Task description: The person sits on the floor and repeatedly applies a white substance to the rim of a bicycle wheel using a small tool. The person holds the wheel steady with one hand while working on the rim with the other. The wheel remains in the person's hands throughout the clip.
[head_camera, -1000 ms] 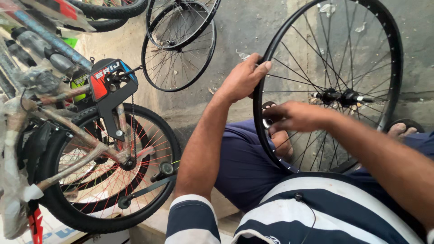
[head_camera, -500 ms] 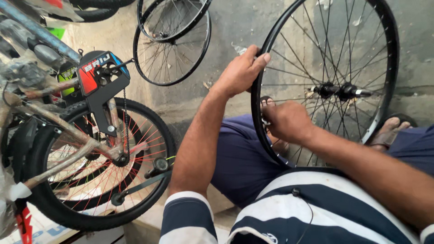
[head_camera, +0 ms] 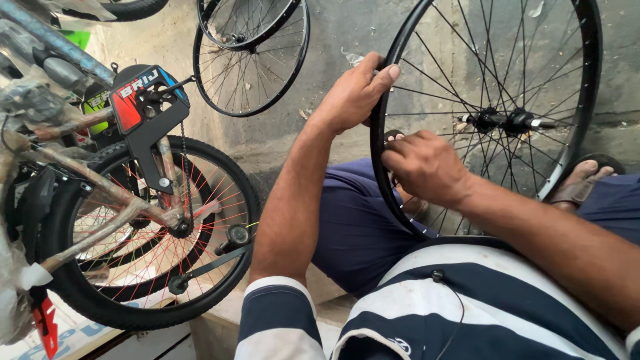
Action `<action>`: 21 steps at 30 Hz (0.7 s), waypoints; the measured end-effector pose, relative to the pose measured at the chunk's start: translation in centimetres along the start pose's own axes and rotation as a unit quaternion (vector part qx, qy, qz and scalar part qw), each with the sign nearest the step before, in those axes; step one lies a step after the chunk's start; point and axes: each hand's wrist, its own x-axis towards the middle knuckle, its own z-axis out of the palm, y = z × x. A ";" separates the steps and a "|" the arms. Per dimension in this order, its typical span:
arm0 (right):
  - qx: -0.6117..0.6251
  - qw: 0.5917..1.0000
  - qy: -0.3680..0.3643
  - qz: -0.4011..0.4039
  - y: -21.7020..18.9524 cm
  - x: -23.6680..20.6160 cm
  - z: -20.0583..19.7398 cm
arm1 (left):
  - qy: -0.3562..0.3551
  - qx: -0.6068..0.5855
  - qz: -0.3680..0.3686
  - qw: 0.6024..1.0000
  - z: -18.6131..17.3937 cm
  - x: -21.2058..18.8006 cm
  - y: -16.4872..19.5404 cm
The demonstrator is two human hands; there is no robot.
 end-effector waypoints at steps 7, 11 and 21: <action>0.402 0.865 -0.216 0.207 5.3 1.0 -1.7 | 0.012 0.020 0.026 0.999 0.3 -0.3 0.2; 0.374 0.875 -0.276 0.134 3.8 1.8 -1.9 | 0.010 0.025 0.023 0.999 0.2 -0.5 0.2; 0.017 0.945 -0.283 0.164 1.1 0.1 0.0 | 0.037 0.075 0.075 0.994 0.7 0.5 -1.9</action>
